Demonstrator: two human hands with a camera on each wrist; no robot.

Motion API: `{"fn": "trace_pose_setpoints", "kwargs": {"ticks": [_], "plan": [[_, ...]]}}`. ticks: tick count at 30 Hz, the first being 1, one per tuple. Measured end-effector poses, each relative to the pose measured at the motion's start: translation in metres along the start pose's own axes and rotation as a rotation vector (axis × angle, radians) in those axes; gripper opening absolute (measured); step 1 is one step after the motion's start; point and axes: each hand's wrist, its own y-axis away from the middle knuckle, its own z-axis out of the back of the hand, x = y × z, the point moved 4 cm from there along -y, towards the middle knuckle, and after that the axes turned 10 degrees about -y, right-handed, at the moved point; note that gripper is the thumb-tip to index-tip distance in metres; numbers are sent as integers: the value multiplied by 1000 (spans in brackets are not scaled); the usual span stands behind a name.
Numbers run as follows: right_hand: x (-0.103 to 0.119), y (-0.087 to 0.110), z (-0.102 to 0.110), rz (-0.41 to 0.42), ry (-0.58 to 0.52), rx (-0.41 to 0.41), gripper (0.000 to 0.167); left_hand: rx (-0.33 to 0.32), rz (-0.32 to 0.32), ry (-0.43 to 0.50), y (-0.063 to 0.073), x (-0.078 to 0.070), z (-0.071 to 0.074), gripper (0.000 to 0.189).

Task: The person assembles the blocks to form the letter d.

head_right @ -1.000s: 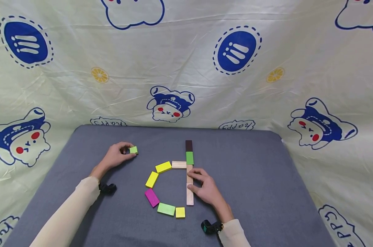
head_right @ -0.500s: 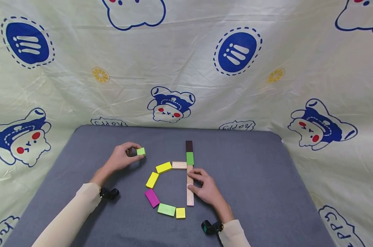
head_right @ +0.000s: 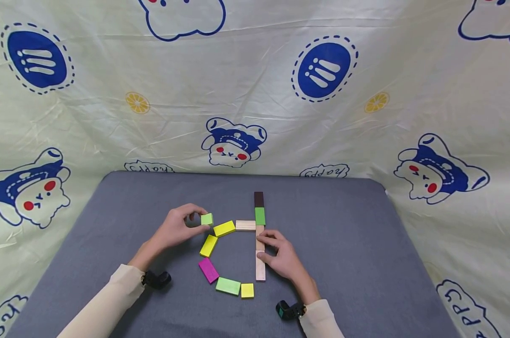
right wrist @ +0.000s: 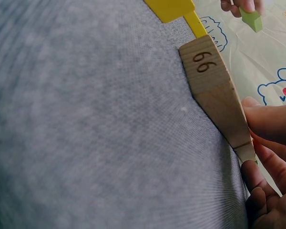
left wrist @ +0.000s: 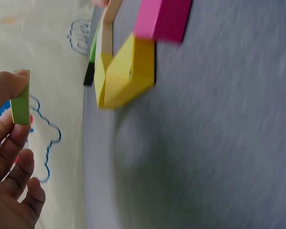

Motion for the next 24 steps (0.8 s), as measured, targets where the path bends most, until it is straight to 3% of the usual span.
{"fn": "trace_pose_setpoints", "kwargs": {"ticks": [7,16,24], "plan": [[0,0,0,-28,-5,7,42,23,-73,13,13,-24,-16,32],[1,0,0,-30,-10,14,42,62,-98,33,30,-53,-39,32],[1,-1,1,-49,-10,14,43,136,-112,48,45,-74,-62,30]]}}
